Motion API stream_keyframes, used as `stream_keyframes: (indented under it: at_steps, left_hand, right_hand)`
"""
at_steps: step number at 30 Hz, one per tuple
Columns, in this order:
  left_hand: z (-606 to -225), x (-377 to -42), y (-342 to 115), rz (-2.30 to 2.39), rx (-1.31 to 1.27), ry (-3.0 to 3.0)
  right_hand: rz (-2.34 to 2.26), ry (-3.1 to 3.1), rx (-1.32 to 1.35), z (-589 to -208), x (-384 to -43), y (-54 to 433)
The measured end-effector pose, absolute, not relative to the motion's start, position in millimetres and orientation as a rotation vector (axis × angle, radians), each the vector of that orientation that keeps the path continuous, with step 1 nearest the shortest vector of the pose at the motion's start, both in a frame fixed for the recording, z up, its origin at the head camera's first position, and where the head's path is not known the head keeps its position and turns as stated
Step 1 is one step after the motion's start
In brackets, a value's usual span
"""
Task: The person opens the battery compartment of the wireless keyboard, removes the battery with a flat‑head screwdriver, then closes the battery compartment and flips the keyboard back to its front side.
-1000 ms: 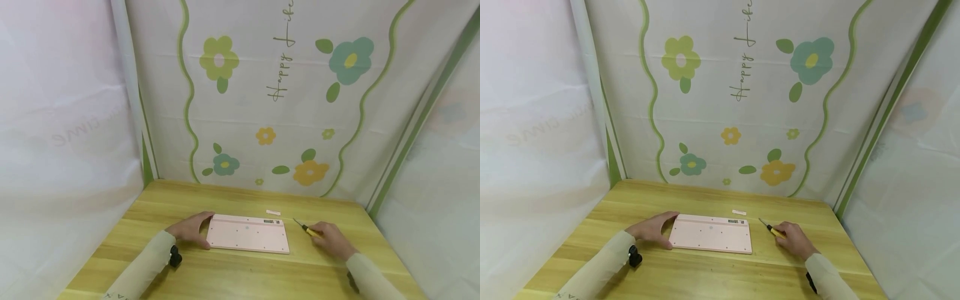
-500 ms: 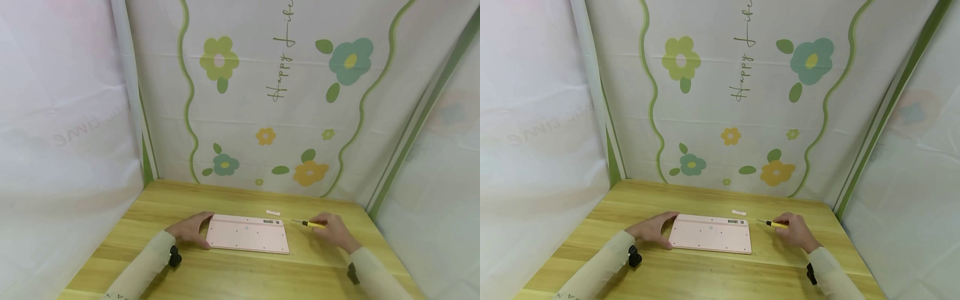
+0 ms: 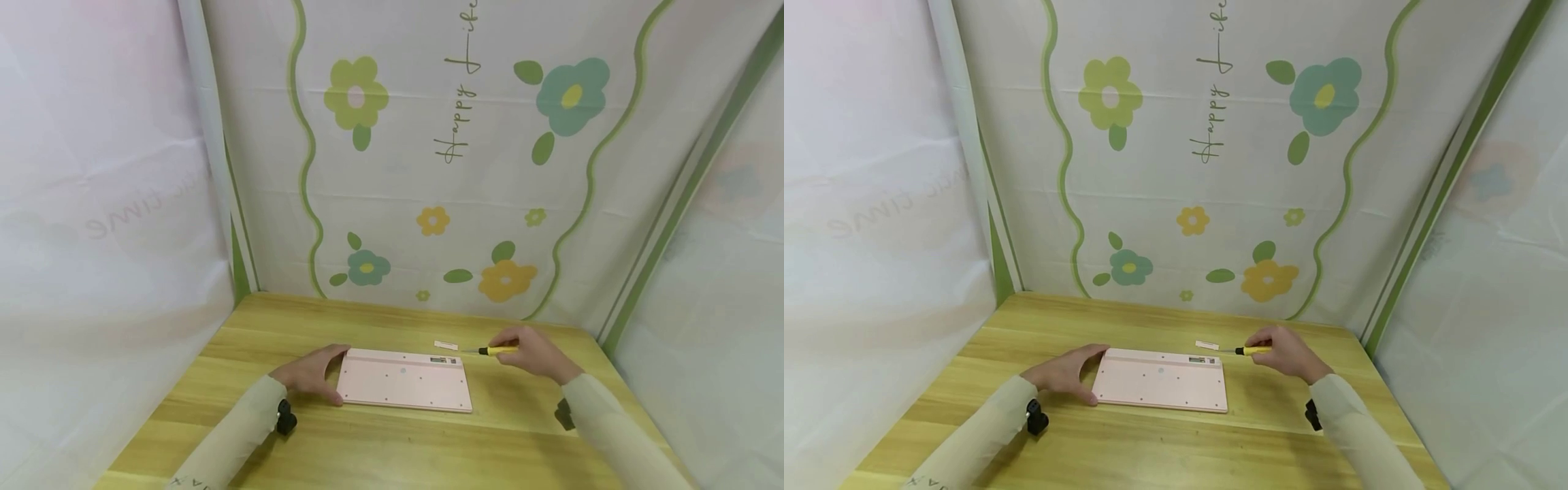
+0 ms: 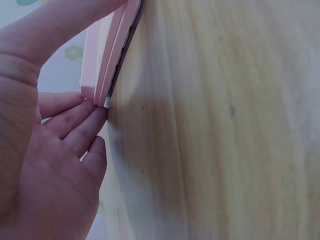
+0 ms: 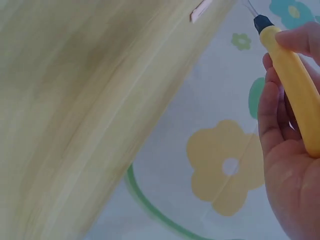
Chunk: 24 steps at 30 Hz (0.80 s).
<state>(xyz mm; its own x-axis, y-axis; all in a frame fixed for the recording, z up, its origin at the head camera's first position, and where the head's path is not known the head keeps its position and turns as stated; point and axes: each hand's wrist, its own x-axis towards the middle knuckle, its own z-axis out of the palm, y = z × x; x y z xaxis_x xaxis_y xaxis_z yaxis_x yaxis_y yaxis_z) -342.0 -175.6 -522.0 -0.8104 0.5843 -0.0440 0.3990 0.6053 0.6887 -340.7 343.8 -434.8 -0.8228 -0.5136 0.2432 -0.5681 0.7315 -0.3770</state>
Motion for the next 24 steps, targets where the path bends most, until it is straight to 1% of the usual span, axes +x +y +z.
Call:
stream_keyframes:
  at_steps: [10, 18, 24]
  left_hand:
    - [-522.3, -341.6, -175.7, 0.988, 0.803, 2.581]
    - [-521.5, -341.9, -176.1, 1.001, 0.795, 2.576]
    - [-523.7, -343.5, -176.4, 0.995, 0.798, 2.579]
  right_hand:
    - [0.614, -2.843, 1.065, -428.7, -351.6, 312.0]
    - [0.542, -2.872, 1.122, -428.5, -360.4, 296.6]
    - [0.509, -2.929, 1.142, -418.9, -364.0, 285.3]
